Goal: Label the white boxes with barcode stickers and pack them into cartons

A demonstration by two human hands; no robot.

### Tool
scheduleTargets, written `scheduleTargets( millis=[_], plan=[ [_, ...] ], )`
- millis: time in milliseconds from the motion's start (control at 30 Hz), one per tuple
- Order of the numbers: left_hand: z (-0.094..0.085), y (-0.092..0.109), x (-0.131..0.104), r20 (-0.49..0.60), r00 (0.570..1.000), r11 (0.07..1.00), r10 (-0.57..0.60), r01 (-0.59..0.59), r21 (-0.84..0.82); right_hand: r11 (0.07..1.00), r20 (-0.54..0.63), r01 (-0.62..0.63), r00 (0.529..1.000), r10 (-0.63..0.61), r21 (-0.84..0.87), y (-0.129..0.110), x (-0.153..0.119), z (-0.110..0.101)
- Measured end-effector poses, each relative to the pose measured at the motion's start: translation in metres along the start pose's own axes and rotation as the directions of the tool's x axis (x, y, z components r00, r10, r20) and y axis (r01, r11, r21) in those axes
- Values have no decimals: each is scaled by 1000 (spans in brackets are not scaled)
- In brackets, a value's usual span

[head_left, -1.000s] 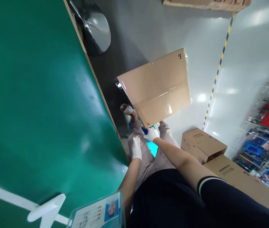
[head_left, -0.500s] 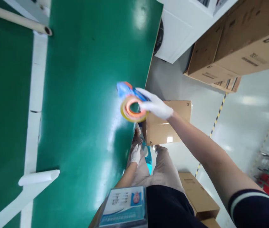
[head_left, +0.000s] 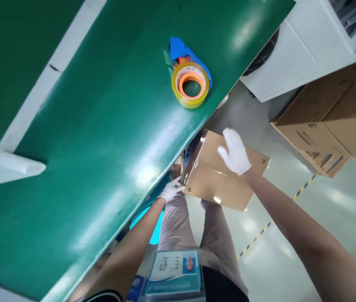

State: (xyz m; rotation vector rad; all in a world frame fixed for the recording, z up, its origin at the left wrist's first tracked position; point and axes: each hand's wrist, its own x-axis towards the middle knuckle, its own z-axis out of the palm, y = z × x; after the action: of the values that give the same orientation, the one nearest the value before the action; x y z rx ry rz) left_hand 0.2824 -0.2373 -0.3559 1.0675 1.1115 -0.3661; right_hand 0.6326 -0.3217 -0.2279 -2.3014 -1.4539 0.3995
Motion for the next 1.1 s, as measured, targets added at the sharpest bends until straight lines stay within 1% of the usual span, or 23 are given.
scheduleTargets(
  millis=[33,67,133,200,267,300,367,433,500,567,600,633,667,700,733,767,800,833,900,933,1000,1033,1100],
  plan=[
    [0,-6,0,-15,1000,1000,16,-16,-14,997,108,69,992,-65,-34,14,-18,19],
    [1,-12,0,-31,999,999,32,-33,-27,988,208,141,970,-126,-59,29,-27,39],
    [0,-26,-1,-71,995,996,69,-72,-48,960,349,263,912,-216,-93,55,-24,74],
    [1,-41,-1,-122,987,992,101,-110,-68,938,394,324,883,-255,-119,72,-6,99],
    [3,-53,1,-171,978,987,120,-137,-86,941,373,308,897,-237,-142,73,4,118],
    [4,-58,2,-192,973,985,124,-144,-93,948,366,291,903,-227,-131,66,0,127],
    [6,-65,3,-232,965,983,126,-153,-102,955,399,292,883,-248,-51,34,-29,147],
    [4,-68,2,-286,950,982,122,-157,-102,927,494,366,793,-357,82,-14,-80,166],
    [-3,-68,-6,-378,918,984,116,-159,-85,871,560,457,681,-472,178,-63,-136,183],
    [-12,-66,-20,-513,851,987,111,-156,-45,797,589,539,562,-580,271,-95,-176,191],
    [-13,-64,-29,-584,803,988,115,-152,-15,763,593,570,514,-620,305,-100,-185,191],
    [-12,-62,-38,-649,750,989,128,-149,22,737,594,594,478,-647,324,-99,-186,188],
    [-6,-59,-46,-698,700,987,152,-149,66,723,595,610,462,-657,324,-90,-179,181],
    [6,-55,-52,-727,660,981,190,-156,115,723,599,620,466,-651,304,-76,-166,172],
    [23,-51,-56,-733,637,970,241,-172,169,732,604,626,482,-635,270,-57,-147,162],
    [44,-46,-56,-715,631,954,300,-198,225,745,611,628,504,-611,226,-37,-125,151],
    [68,-39,-53,-680,639,933,360,-231,277,755,618,630,522,-587,185,-17,-101,141],
    [92,-31,-46,-628,657,908,417,-268,323,754,629,638,524,-573,155,1,-78,133],
    [136,-16,-25,-525,696,867,489,-323,379,737,658,664,501,-563,125,26,-43,124],
    [153,-8,-14,-495,711,858,500,-329,395,726,673,677,483,-561,119,32,-33,123],
    [171,2,7,-473,733,858,489,-306,412,712,696,694,459,-552,108,33,-24,126],
    [174,6,15,-478,740,864,473,-282,418,711,703,697,457,-545,98,28,-24,128],
    [170,12,24,-504,746,877,434,-224,424,716,705,695,474,-527,68,14,-25,134]
  ],
)
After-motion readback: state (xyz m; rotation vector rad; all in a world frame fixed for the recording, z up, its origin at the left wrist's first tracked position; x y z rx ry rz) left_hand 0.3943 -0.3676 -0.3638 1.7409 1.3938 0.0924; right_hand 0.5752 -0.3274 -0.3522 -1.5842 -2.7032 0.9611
